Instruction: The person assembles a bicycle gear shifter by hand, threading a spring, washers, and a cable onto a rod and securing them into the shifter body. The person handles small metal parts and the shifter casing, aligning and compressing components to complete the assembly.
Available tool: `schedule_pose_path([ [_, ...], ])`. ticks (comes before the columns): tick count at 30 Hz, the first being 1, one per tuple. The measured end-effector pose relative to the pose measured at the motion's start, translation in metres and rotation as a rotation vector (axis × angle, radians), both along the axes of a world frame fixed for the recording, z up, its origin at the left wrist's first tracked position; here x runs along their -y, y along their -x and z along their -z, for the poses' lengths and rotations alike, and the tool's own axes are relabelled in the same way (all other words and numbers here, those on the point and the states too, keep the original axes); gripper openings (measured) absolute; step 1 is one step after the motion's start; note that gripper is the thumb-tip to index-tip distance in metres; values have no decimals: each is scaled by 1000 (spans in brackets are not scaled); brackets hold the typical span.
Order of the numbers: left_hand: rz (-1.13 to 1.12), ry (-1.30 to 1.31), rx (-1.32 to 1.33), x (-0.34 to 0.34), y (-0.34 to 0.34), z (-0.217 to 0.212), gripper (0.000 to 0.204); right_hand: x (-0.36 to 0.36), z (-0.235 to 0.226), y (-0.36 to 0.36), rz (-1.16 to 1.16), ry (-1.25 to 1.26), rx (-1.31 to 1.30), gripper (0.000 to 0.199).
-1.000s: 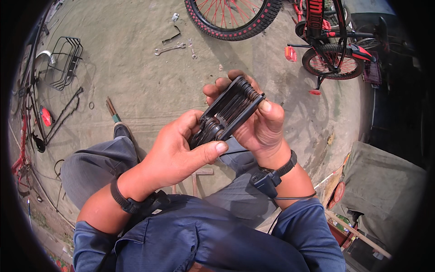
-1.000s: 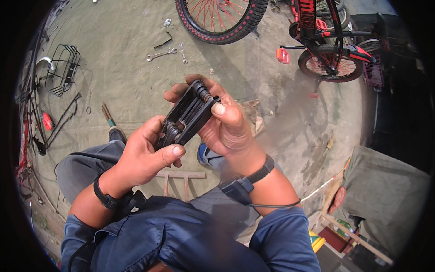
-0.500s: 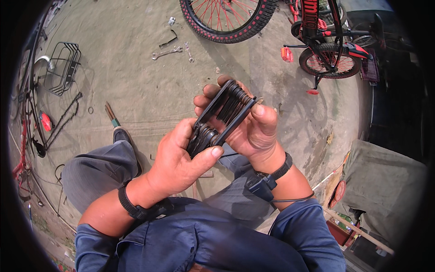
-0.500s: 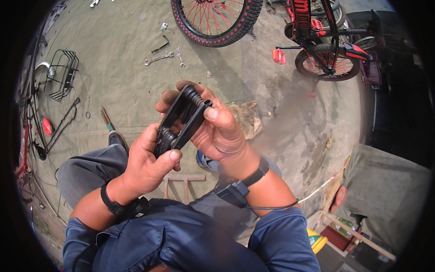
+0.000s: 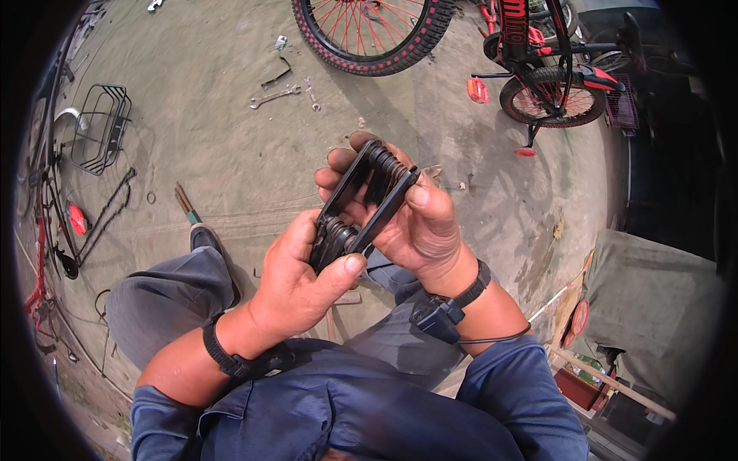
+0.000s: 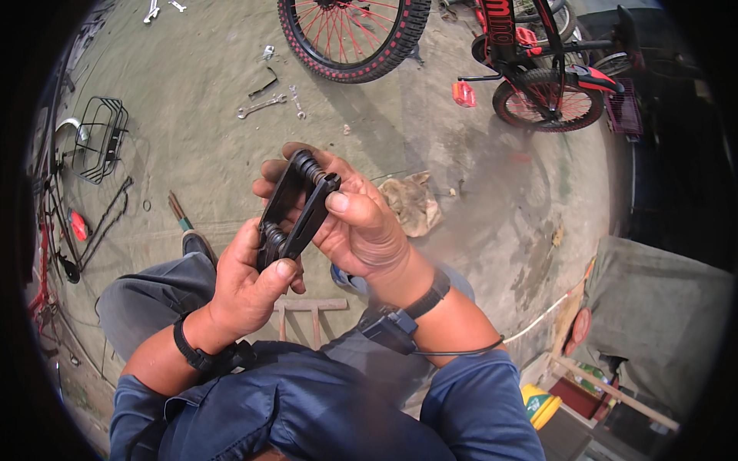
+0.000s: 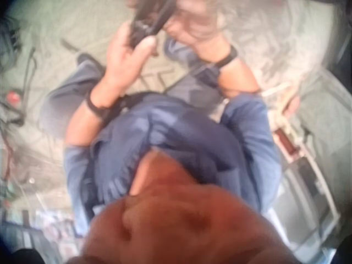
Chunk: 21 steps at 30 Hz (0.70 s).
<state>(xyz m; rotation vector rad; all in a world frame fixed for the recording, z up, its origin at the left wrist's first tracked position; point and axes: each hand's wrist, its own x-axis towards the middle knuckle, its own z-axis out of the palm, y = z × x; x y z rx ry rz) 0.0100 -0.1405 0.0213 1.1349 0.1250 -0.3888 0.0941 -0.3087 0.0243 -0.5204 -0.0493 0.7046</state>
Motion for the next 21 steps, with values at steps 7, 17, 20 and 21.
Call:
schedule_pose_path([
  [7, -1, -29, 23, 0, 1, 2, 43, 0, 0, 1, 2, -26, 12, 69],
  [17, 94, -109, 148, -1, 0, 10, 49, 3, -5, 2, 5, 77, 49, 74],
  [20, 76, -43, 88, 1, 2, 14, 49, 7, -7, 0, 5, 120, 115, 67],
  [21, 60, -81, 135, 2, 2, 17, 50, 10, -10, -1, 4, 160, 146, 67],
])
